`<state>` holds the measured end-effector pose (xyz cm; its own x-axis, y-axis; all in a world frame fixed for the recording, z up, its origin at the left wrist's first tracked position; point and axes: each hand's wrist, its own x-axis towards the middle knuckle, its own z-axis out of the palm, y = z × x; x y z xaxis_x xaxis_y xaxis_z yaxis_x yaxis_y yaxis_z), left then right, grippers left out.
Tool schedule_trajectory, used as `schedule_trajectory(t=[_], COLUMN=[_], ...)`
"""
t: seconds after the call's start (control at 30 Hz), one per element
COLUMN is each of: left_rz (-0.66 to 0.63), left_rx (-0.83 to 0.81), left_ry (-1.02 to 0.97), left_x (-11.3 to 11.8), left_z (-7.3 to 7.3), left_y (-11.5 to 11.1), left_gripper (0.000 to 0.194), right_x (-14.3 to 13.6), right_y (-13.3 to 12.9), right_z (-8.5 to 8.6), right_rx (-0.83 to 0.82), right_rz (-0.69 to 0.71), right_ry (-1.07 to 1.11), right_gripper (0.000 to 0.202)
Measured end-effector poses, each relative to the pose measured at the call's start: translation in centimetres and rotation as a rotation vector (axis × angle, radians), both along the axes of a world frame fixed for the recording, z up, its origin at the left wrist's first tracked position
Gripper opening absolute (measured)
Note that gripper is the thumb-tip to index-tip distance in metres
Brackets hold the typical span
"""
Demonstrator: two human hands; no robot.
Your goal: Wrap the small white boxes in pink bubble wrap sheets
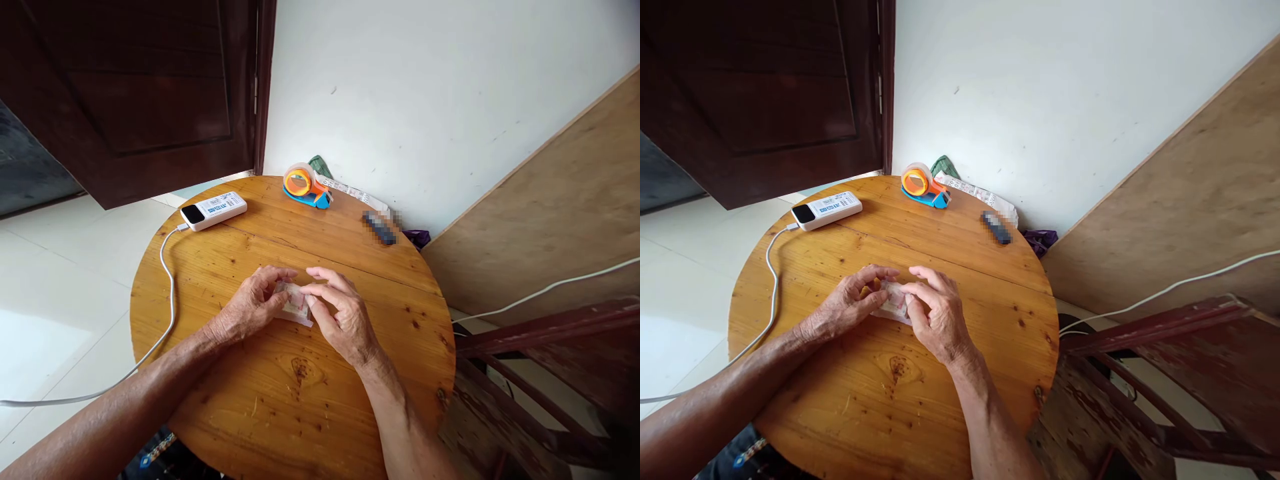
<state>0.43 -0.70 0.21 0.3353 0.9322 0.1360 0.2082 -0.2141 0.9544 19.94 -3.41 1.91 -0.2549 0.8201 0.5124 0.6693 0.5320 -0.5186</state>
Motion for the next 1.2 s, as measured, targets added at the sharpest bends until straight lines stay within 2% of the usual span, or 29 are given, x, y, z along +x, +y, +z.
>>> schedule_trajectory(t=[0.13, 0.27, 0.37, 0.53, 0.63, 0.73, 0.87, 1.0, 1.2], left_rz=[0.009, 0.014, 0.087, 0.25, 0.289, 0.304, 0.292, 0.2, 0.127], left_rx=[-0.009, -0.061, -0.081, -0.178, -0.219, -0.23, -0.268, -0.324, -0.281], left_ry=[-0.007, -0.015, -0.04, -0.115, -0.148, -0.146, -0.125, -0.104, -0.042], left_x=[0.0, -0.1, -0.3, -0.4, -0.4, -0.4, -0.3, -0.3, -0.5], left_z=[0.2, 0.4, 0.4, 0.3, 0.4, 0.7, 1.4, 1.7, 1.2], left_y=[-0.1, -0.1, 0.1, 0.8, 0.9, 0.8, 0.5, 0.2, 0.2], left_gripper=[0.037, 0.042, 0.045, 0.044, 0.039, 0.038, 0.044, 0.055, 0.062], right_x=[-0.1, 0.2, 0.8, 1.1, 0.9, 0.8, 0.8, 0.6, 0.4], right_y=[-0.1, -0.1, 0.1, 0.2, 0.1, 0.0, -0.1, -0.1, 0.0], right_z=[0.1, 0.5, 0.8, 0.8, 0.8, 0.8, 0.6, 0.3, 0.3], right_rx=[0.003, -0.089, -0.114, -0.172, -0.24, -0.279, -0.274, -0.241, -0.235], right_rz=[0.03, 0.034, -0.004, 0.051, 0.127, 0.145, 0.134, 0.123, 0.1], right_ry=[0.008, 0.171, 0.245, 0.213, 0.167, 0.132, 0.095, 0.075, 0.092], right_gripper=[0.023, 0.019, 0.017, 0.016, 0.026, 0.032, 0.037, 0.038, 0.031])
